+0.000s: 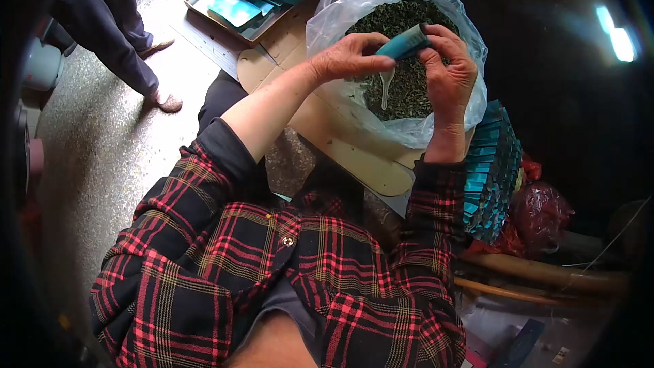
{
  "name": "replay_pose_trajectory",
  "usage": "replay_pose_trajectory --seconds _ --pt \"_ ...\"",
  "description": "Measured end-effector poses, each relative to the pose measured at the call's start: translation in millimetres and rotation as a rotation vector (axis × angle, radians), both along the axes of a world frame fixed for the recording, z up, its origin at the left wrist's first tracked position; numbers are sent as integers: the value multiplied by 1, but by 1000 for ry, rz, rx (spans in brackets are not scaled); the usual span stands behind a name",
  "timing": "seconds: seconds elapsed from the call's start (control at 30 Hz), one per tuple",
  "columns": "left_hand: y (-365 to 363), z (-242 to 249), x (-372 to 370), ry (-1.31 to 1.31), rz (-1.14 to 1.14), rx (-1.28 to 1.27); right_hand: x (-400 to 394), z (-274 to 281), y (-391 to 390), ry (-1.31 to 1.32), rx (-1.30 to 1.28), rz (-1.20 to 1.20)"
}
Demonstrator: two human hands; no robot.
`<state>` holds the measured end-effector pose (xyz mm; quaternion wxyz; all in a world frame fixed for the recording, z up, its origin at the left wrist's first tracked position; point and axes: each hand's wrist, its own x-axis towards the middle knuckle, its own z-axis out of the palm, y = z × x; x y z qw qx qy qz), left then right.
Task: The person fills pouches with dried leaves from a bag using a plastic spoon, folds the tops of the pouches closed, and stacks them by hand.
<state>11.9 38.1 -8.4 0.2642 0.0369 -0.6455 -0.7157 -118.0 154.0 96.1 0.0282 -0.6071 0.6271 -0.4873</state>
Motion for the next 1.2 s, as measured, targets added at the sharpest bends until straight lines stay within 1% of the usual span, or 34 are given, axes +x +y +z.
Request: replay_pose_trajectory --seconds 0.03,0.07,0.13,0.17,0.27,0.3,0.4,0.43,0.47,0.53,0.6,0.67,0.77,0.87,0.9,0.97,1.0,1.1,1.17,1.2 --pt "0 0 -1 2 1 -2 0 0 -1 -26 -20 0" --pt "0 0 -2 -10 54 -33 0 1 -1 -26 -20 1" --pt "1 0 -3 -34 158 -97 0 3 1 37 -24 -38" --pt "2 -1 -4 -35 156 -98 -1 4 3 69 -25 -60" --pt "4 -2 -5 -75 398 -274 -3 3 6 39 33 -104" --pt "4 -2 -5 -76 397 -275 -3 3 7 24 64 -127" --pt "9 0 -2 -159 555 -385 2 -4 6 19 76 -178" --pt "9 -2 -1 -159 550 -388 7 -7 5 16 79 -204" --pt "8 -5 0 -167 594 -405 12 -9 3 14 74 -214" --pt "10 -7 -5 -163 655 -448 18 -13 0 87 33 -287" --pt "10 -5 -1 -220 661 -486 26 -16 -1 279 -13 -381" --pt "6 -13 -7 -218 722 -535 32 -19 -3 333 -62 -433" --pt "11 -5 -2 -226 709 -559 29 -22 0 306 -114 -465" --pt "7 -7 -1 -66 761 -667 24 -14 5 148 -156 -362" --pt "6 -9 0 -62 751 -674 20 -7 12 147 -162 -374" --pt "7 -10 1 -43 685 -537 10 17 35 240 -244 -427" --pt "5 -10 3 -35 653 -468 -1 23 46 304 -245 -491" --pt "3 -10 5 -60 670 -491 -45 48 85 543 -286 -631" --pt "4 -10 5 -76 678 -501 -66 63 110 547 -237 -742" --pt "4 -10 5 -82 674 -496 -78 66 121 546 -238 -742"
